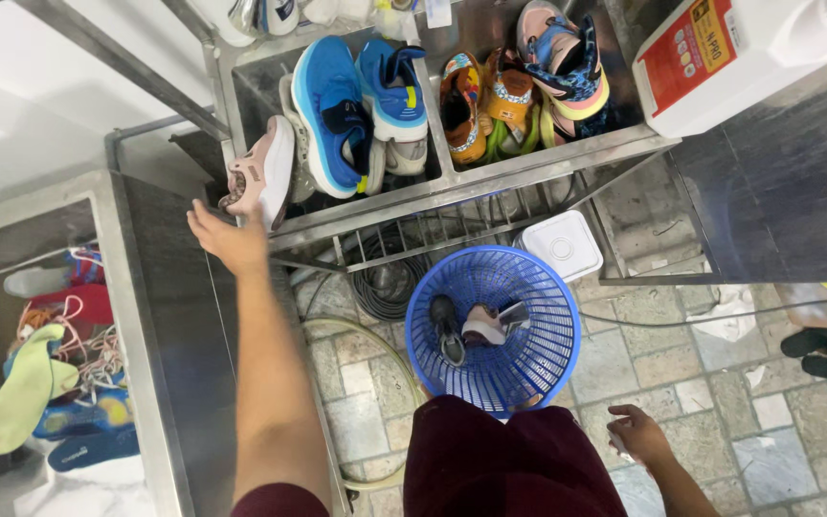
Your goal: The person uses a multifunctional shoe washing machine to clean a grey sneaker, scrubbing the sole and upper with a brush and rinsing with water. After cleaning, the person wipes the shoe with a cloth, places it in a blue basket, and then moves several other pairs of shoes and sandals from a metal shelf into the basket. Finally, the person washes their hands at a sink.
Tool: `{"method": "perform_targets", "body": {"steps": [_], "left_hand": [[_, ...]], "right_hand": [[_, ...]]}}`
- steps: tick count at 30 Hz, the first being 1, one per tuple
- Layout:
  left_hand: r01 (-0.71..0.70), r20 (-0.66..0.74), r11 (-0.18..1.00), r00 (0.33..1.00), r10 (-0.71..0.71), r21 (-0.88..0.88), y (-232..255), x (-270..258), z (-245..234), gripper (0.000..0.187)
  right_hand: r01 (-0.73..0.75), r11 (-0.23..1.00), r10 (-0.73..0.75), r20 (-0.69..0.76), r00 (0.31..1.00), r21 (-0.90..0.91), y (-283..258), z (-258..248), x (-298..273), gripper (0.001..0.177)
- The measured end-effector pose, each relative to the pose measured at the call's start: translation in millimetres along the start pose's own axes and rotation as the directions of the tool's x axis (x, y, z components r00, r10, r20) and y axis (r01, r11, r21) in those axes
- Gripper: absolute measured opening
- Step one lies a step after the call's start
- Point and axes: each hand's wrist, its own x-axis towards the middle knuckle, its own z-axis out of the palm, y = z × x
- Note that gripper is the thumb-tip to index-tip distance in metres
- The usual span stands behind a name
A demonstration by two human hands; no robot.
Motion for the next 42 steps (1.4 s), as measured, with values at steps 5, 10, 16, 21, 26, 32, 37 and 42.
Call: {"method": "perform_targets", "body": {"steps": [5,10,16,21,26,32,37,42], "left_hand": [[0.38,0.422,0.871,0.877,-0.232,-0.312,-44,43,39,0.065],[-0.03,0.409,0.999,0.912,0.018,0.022,38,-13,-20,0.037],[0.195,0.8,0.974,0.562,-0.208,0.116,123,-130,-134,0.032],[0.039,0.862,0.982,0.486,0.141,-0.182,129,-217,-81,0.038],[-0.196,0.517,0.968,0.819,0.25,-0.158,138,-159,16,0.045],[-0.581,0.487,0.756,0.775,0.401,0.301,133,-46,112,0.032],[-0.557,0.508,0.82,0.748,0.428,0.129,129,-31,83,0.029],[-0.361,0.583,0.916,0.712,0.392,-0.176,169,-67,-58,0.037]], "right_hand": [[-0.121,0.992,0.121,-0.03,0.992,0.027,17,9,-24,0.045],[-0.151,0.987,0.151,0.007,0.989,0.051,23,22,-36,0.045],[-0.145,0.988,0.144,0.02,0.989,0.052,13,27,-26,0.043],[-0.078,0.997,0.078,0.021,0.997,0.008,2,31,-8,0.042],[-0.016,0.994,0.017,-0.005,1.0,0.107,7,31,-12,0.042],[-0.066,0.978,0.076,-0.04,0.996,0.2,46,33,-47,0.042],[-0.248,0.963,0.248,0.014,0.969,0.109,87,36,-51,0.044],[-0.243,0.97,0.243,0.066,0.968,0.003,89,31,-32,0.042]]}}
